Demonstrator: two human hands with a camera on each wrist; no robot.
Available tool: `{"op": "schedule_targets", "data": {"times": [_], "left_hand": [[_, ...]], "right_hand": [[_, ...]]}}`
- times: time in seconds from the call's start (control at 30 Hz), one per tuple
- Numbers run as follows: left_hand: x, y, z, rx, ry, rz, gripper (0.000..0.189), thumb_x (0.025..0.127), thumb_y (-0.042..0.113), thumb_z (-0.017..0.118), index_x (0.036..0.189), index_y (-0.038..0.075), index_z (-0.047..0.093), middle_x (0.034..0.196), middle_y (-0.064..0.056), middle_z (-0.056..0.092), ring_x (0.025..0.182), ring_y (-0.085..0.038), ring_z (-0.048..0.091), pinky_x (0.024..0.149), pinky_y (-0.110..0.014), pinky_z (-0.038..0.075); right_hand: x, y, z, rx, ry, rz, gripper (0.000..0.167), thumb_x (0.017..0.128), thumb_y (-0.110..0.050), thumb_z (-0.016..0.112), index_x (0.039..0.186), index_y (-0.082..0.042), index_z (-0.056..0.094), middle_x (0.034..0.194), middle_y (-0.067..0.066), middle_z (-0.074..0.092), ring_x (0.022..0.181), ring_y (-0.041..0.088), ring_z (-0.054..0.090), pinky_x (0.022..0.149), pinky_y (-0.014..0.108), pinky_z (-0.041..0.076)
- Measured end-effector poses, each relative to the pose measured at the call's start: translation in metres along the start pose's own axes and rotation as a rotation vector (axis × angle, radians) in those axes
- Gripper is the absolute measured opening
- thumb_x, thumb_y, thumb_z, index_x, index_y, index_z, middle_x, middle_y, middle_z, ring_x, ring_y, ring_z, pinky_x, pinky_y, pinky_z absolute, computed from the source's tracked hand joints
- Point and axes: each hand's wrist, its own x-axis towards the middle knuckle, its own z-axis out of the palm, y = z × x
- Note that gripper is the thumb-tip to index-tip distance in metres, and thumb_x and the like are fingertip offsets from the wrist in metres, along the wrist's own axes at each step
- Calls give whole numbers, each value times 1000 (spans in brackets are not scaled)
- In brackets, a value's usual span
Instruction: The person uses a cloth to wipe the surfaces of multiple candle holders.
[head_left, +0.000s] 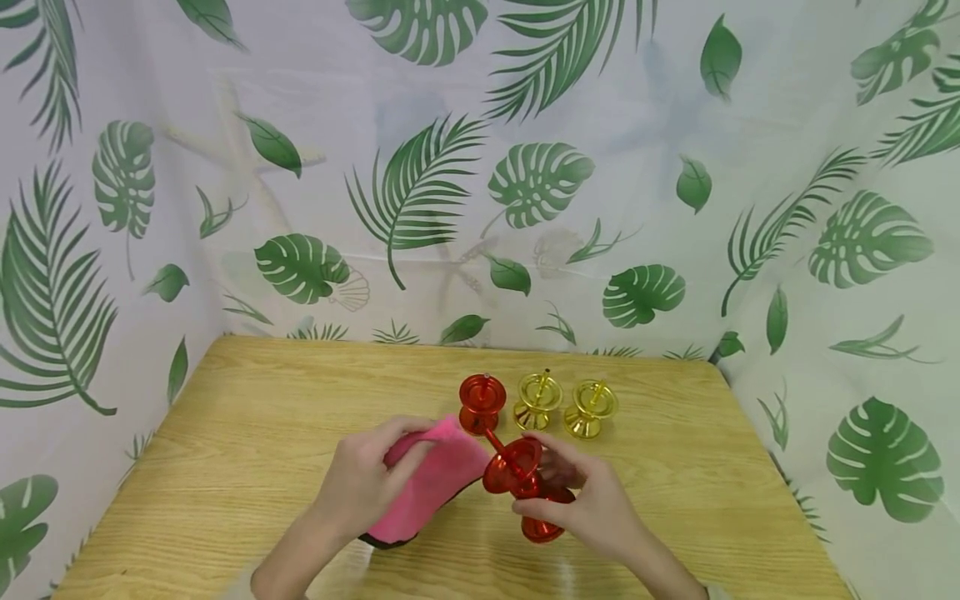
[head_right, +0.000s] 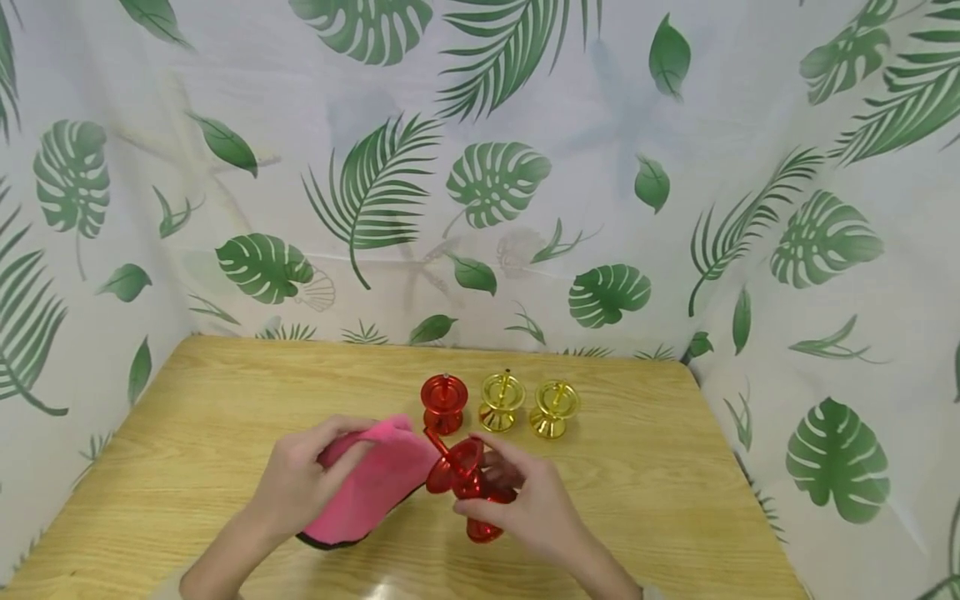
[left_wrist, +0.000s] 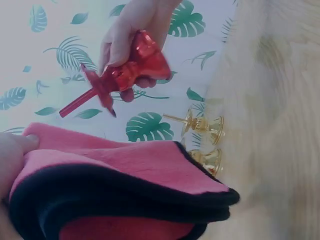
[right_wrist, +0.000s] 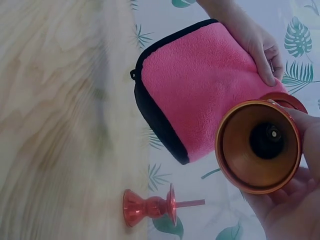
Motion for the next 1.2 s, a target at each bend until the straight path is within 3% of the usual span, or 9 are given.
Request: {"op": "schedule_targets", "data": {"times": [0.1, 0.2, 0.47, 0.63, 0.93, 1.1, 1.2], "left_hand": [[-5, -1, 4, -31, 69, 2, 30, 80, -7, 84, 105, 7, 74, 89, -4, 81, 64, -1, 63, 59, -10, 51], [-11, 0, 10, -63, 105, -5, 31, 79, -9, 84, 104, 6, 74, 86, -5, 80, 62, 3, 51, 55, -8, 46], [-27, 4, 32, -100, 135, 6, 28, 81, -8, 84, 104, 6, 73, 92, -7, 80, 76, -13, 77, 71, -13, 60], [-33, 7, 46, -132, 137, 36, 25, 85, -5, 82, 106, 5, 72, 93, -8, 80, 81, -18, 79, 78, -14, 62], [-30, 14, 61, -96, 167, -11, 29, 80, -8, 85, 102, 7, 72, 92, -7, 80, 84, -21, 80, 80, -17, 63], [-29, 15, 63, -101, 157, -32, 27, 79, -8, 85, 100, 4, 72, 96, -10, 81, 90, -24, 81, 84, -17, 63], [-27, 16, 63, -102, 141, -47, 28, 79, -9, 85, 101, 3, 73, 101, -11, 81, 95, -26, 81, 85, -17, 62]], "right_hand": [[3, -1, 2, 95, 30, 90, 71, 81, -13, 91, 145, -7, 61, 110, 17, 79, 90, 8, 74, 82, 24, 63], [6, -1, 6, 180, 59, 168, 73, 81, -9, 90, 147, -6, 58, 111, 22, 79, 88, 10, 75, 81, 23, 63], [12, 2, 14, 288, 125, 249, 70, 83, -6, 88, 146, -4, 58, 107, 21, 79, 84, 11, 77, 77, 24, 64], [14, 1, 19, 313, 133, 243, 67, 84, -5, 87, 145, -1, 58, 106, 22, 79, 82, 10, 77, 74, 22, 63], [12, -5, 27, 294, 129, 246, 65, 89, -10, 84, 147, -3, 57, 108, 23, 79, 86, 9, 78, 77, 23, 64], [7, -4, 27, 314, 44, 157, 69, 97, -7, 73, 157, 4, 41, 116, 35, 74, 93, 3, 77, 81, 24, 65], [5, -2, 29, 326, 38, 119, 69, 97, -4, 71, 158, 5, 39, 112, 33, 75, 92, 3, 75, 81, 23, 64]]}}
